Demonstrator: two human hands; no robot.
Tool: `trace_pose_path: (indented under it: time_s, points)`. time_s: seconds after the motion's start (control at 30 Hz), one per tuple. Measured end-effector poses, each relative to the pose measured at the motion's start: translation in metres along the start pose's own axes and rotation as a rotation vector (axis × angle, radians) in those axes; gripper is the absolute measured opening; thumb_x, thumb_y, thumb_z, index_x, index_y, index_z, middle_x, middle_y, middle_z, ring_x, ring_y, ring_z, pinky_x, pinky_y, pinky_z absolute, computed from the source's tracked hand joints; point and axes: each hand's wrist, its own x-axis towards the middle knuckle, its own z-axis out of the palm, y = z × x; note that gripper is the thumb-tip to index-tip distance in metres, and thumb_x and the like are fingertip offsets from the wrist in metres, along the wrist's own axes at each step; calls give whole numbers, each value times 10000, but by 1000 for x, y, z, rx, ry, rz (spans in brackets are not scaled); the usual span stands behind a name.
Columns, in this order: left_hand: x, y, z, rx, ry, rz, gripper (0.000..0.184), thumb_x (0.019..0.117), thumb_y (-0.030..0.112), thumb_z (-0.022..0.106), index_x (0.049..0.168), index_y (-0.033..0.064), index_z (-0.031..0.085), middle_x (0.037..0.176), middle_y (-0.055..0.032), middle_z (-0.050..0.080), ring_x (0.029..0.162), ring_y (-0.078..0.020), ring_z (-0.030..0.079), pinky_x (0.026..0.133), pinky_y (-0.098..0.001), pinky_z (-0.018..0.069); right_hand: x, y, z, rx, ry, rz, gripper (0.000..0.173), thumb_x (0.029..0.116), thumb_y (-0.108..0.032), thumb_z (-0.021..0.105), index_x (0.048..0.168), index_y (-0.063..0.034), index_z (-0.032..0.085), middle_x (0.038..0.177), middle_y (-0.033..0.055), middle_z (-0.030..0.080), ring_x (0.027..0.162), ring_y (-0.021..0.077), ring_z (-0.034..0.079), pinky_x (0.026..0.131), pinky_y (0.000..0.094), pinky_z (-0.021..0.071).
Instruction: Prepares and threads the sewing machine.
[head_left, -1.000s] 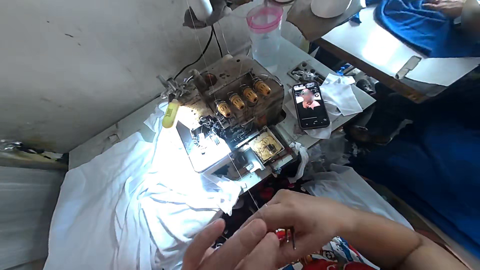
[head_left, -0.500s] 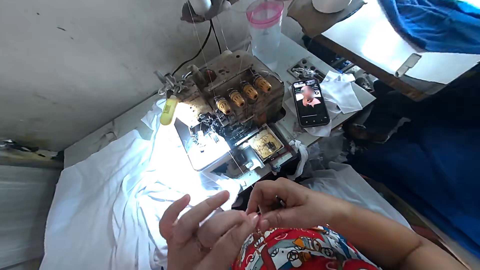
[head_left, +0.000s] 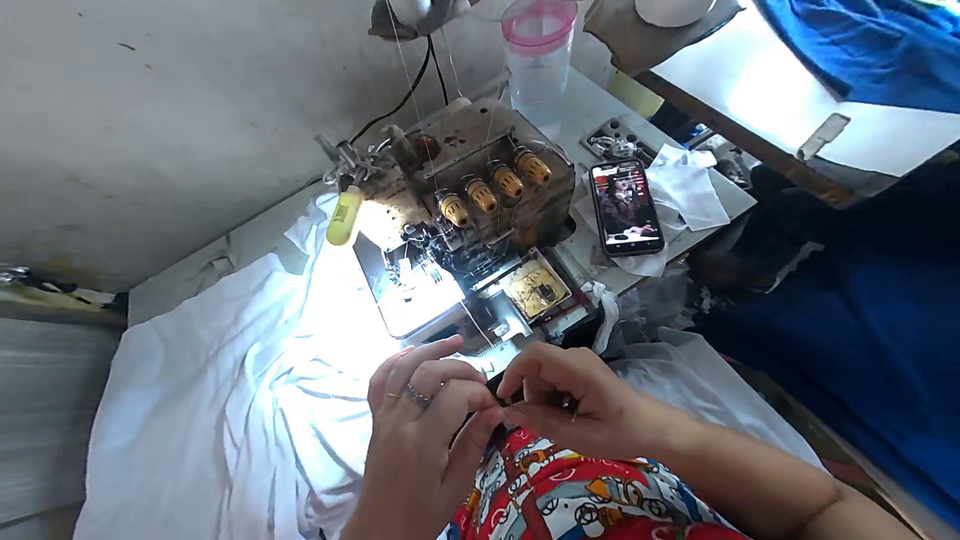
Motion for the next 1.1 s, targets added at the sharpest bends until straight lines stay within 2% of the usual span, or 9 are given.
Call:
trace_pose_path:
  time_s: [0.37,0.5,0.57,0.63,0.77,0.9,0.97,1.03,1.1]
  points:
    - [6,1,14,133,73,53,353,1096,432,389,900,206,578,1001,53,679,1254,-70,536,1173,-357,210,-3,9,3,-183,104,-51,148,1023,-122,596,1029,24,619,647,16,506,569,-34,445,555,76,366]
    - [3,-3,15,56,107,20,405,1068,507,438,842,213,603,951,78,708,1209,-35,576,1180,-362,212,-3,9,4,-175,84,-16,175,1042,-121,554,1016,36,628,687,28,544,598,-35,466,577,74,382]
    - [1,-6,15,-81,113,-33,381,1000,598,521,962,247,663,1047,118,714,1227,-14,568,1166,-346,273,-3,9,4,-136,88,9,195,1053,-122,526,1015,42,626,710,24,554,611,-49,469,587,69,388]
    - [-1,-9,15,-228,93,-73,355,956,583,605,1113,282,711,1170,154,698,1264,-3,542,1152,-329,318,-3,9,3,-78,100,29,215,1062,-133,516,1015,47,623,729,15,559,625,-64,469,595,67,394]
    - [-2,-11,17,-402,97,-78,127,972,402,674,1019,322,760,1162,173,699,1276,-26,547,1154,-311,352,-4,10,2,-9,86,55,209,1061,-136,517,1011,43,612,725,-7,533,628,-77,462,592,63,389]
    - [0,-11,17,-419,112,-83,127,977,397,669,966,299,747,1120,172,705,1262,-24,559,1145,-282,373,-5,10,2,19,68,60,215,1066,-150,515,1010,35,611,714,-12,528,620,-76,456,586,63,383]
    - [0,-12,18,-427,109,-85,166,975,417,666,1012,276,744,1156,165,709,1267,-20,558,1138,-271,378,-6,10,1,36,63,72,224,1071,-163,509,1008,27,611,725,-21,532,628,-83,458,589,63,384]
    - [-1,-13,20,-443,88,-91,291,954,466,678,1151,259,726,1255,152,685,1295,-21,543,1138,-261,396,-6,11,0,53,67,74,236,1072,-169,507,1008,31,615,742,-23,547,639,-89,464,597,61,390]
    - [-2,-15,22,-463,75,-92,300,941,461,696,1168,268,729,1296,144,667,1316,-35,531,1142,-267,399,-6,12,0,71,69,69,235,1072,-166,509,1009,35,614,745,-21,548,639,-89,465,598,61,390]
